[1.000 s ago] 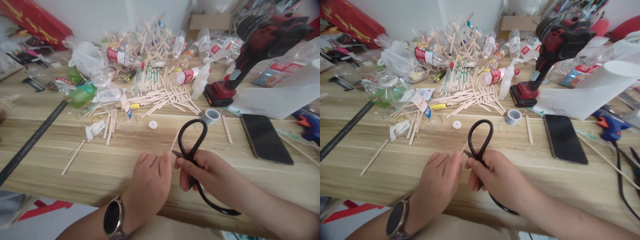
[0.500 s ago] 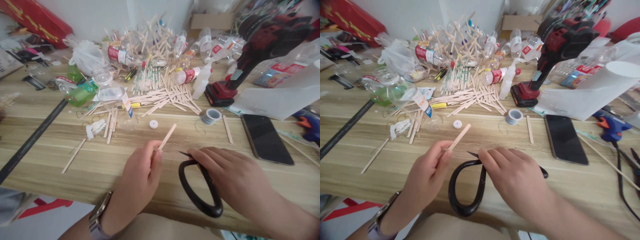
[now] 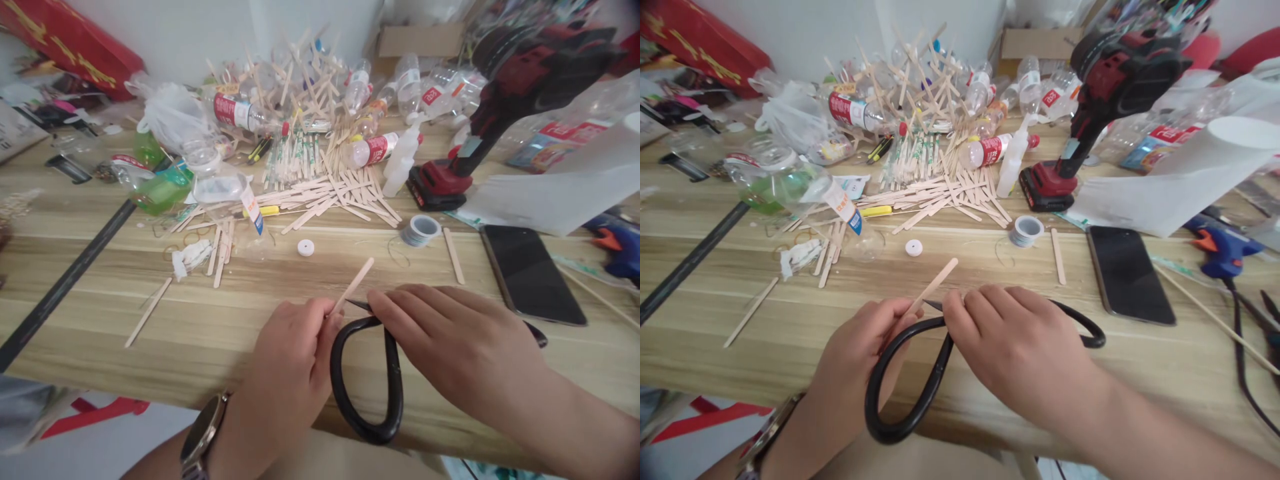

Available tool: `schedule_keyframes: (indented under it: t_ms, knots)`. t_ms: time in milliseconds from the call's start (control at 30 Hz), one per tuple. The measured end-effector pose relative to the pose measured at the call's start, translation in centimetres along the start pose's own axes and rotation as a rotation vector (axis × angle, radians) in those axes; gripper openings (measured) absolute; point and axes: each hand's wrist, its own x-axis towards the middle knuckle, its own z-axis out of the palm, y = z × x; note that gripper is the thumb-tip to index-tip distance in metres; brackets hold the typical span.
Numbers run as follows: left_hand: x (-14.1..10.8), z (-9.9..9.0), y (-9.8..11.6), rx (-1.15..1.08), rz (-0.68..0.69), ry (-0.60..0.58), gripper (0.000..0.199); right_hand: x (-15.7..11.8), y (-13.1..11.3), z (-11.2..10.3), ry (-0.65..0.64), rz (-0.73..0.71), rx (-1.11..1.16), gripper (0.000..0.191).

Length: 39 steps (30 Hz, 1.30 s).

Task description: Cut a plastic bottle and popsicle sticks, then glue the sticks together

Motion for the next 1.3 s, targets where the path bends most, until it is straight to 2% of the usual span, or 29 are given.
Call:
schedule_keyframes:
  t_ms: [133, 267, 333, 467, 633, 733, 833, 933, 1033, 1133, 1200, 1300]
  knots:
    - [0.0, 0.0, 0.0, 0.093, 0.14, 0.015, 0.023, 0.0, 0.2, 0.1, -0.001, -0.025, -0.017, 0.036]
    - [-0.2, 0.6, -0.5, 0.204, 0.339, 0.157, 0.019, -0.1, 0.0, 0.7, -0.046, 0.059, 0.122, 0.034]
    - [-0.3, 1.0, -0.7, 0.261, 0.37, 0.2, 0.021, -0.3, -0.4, 1.2, -0.084, 0.157, 0.237, 0.033]
    - [-0.5, 1.6, -1.0, 0.366, 0.373, 0.201, 0.019, -0.6, -1.2, 2.4, -0.192, 0.38, 0.512, 0.027]
    - [-0.6, 2.0, -1.5, 0.46, 0.43, 0.209, 0.014, 0.3, -1.8, 2.5, -0.445, 0.688, 1.015, 0.043]
    - [-0.6, 2.1, -1.8, 0.517, 0.462, 0.217, 0.015, 0.9, -2.2, 2.1, -0.545, 0.846, 1.364, 0.046]
    - [-0.5, 2.2, -1.9, 0.545, 0.467, 0.247, 0.015, 1.3, -2.7, 1.7, -0.585, 1.029, 1.693, 0.041]
    - [-0.6, 2.4, -2.2, 0.548, 0.451, 0.276, 0.017, 1.2, -3.2, 1.3, -0.52, 1.179, 1.97, 0.04]
    - [-0.8, 2.5, -2.5, 0.521, 0.44, 0.282, 0.02, 0.9, -3.6, 0.8, -0.471, 1.269, 2.179, 0.039]
    - [-0.8, 2.6, -2.7, 0.472, 0.448, 0.293, 0.023, 0.8, -4.0, 0.5, -0.532, 1.266, 2.365, 0.034]
    - [-0.8, 2.5, -2.5, 0.404, 0.424, 0.233, 0.025, 0.6, -4.3, 0.4, -0.579, 1.22, 2.475, 0.032]
    - [-0.8, 2.2, -2.1, 0.193, 0.26, 0.098, 0.02, 0.2, -4.5, 0.7, -0.513, 1.202, 2.46, 0.033]
